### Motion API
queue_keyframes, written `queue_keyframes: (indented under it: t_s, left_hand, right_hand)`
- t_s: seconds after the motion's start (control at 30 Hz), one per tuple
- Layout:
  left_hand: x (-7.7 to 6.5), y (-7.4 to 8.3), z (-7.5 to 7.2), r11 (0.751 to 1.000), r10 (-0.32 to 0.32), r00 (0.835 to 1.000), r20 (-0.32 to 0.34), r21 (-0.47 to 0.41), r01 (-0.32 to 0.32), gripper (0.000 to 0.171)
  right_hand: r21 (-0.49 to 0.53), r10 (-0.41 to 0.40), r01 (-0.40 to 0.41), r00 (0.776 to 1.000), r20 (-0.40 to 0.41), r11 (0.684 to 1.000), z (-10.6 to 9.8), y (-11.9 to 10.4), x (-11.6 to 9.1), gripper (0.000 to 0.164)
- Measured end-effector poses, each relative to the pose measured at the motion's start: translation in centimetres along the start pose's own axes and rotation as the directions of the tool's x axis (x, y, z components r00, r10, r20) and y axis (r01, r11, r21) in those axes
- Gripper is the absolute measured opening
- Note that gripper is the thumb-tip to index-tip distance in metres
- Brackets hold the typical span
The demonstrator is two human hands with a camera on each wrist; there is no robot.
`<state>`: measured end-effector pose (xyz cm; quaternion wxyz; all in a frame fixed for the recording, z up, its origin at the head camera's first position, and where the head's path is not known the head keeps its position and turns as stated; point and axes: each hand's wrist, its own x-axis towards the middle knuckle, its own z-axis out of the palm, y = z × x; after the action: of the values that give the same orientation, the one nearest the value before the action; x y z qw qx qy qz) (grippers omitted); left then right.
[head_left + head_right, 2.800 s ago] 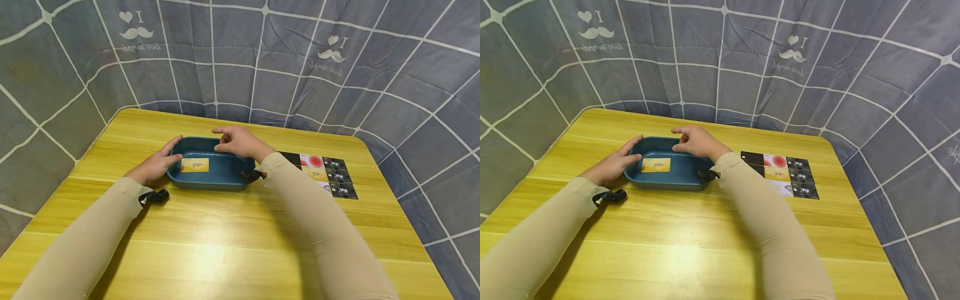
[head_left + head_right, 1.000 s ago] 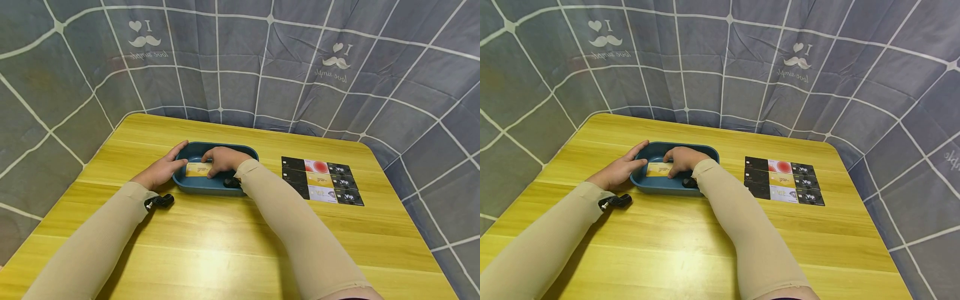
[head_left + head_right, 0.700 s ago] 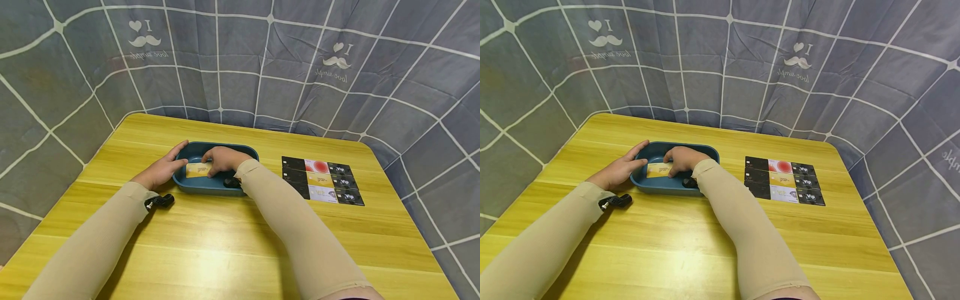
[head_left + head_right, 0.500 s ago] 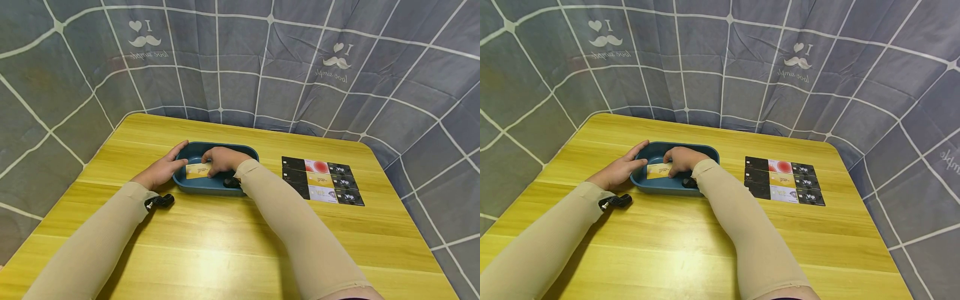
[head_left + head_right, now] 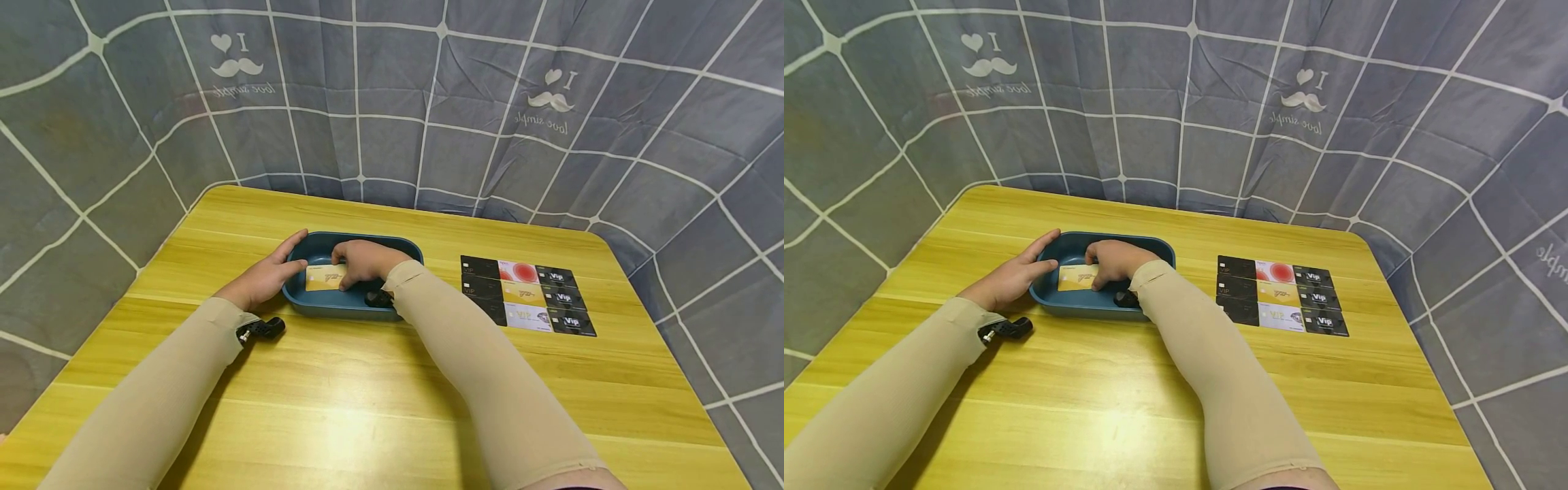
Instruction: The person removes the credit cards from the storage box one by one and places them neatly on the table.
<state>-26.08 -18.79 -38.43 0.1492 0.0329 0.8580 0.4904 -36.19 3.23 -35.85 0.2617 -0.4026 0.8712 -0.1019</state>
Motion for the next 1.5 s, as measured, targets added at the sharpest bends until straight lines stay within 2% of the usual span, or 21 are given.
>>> queue_keyframes:
  t_s: [0.3, 0.47, 0.73, 0.93, 1.23, 1.5]
  left_hand:
    - [0.0, 0.1, 0.0, 1.000, -0.005, 1.000, 0.003, 0.000, 0.005, 0.072]
    - [-0.1, 0.1, 0.0, 1.000, -0.010, 1.000, 0.006, 0.004, 0.010, 0.072]
    - [-0.2, 0.2, -0.1, 1.000, -0.003, 1.000, 0.012, 0.007, 0.003, 0.072]
    - [-0.3, 0.2, -0.1, 1.000, -0.005, 1.000, 0.004, 0.017, 0.005, 0.072]
    - [-0.2, 0.0, 0.0, 1.000, -0.011, 1.000, -0.003, 0.013, 0.011, 0.072]
    - [-0.1, -0.1, -0.1, 1.000, -0.008, 1.000, -0.004, 0.005, 0.008, 0.071]
  right_hand:
    - [-0.037, 0.019, -0.018, 1.000, 0.007, 0.999, -0.1, -0.4, -0.3, 0.048]
    - [-0.094, 0.002, 0.000, 1.000, 0.017, 0.996, -0.1, -0.9, -0.5, 0.048]
    - [-0.131, -0.014, 0.019, 0.999, 0.042, 0.991, -0.1, -1.3, -0.5, 0.046]
    - [-0.124, -0.028, 0.036, 0.998, 0.063, 0.992, -0.1, -1.4, -0.5, 0.046]
    - [-0.070, 0.004, -0.003, 1.000, 0.026, 0.998, -0.1, -1.1, -0.5, 0.042]
    - [-0.030, -0.004, 0.005, 1.000, 0.011, 1.000, -0.1, -0.9, -0.7, 0.041]
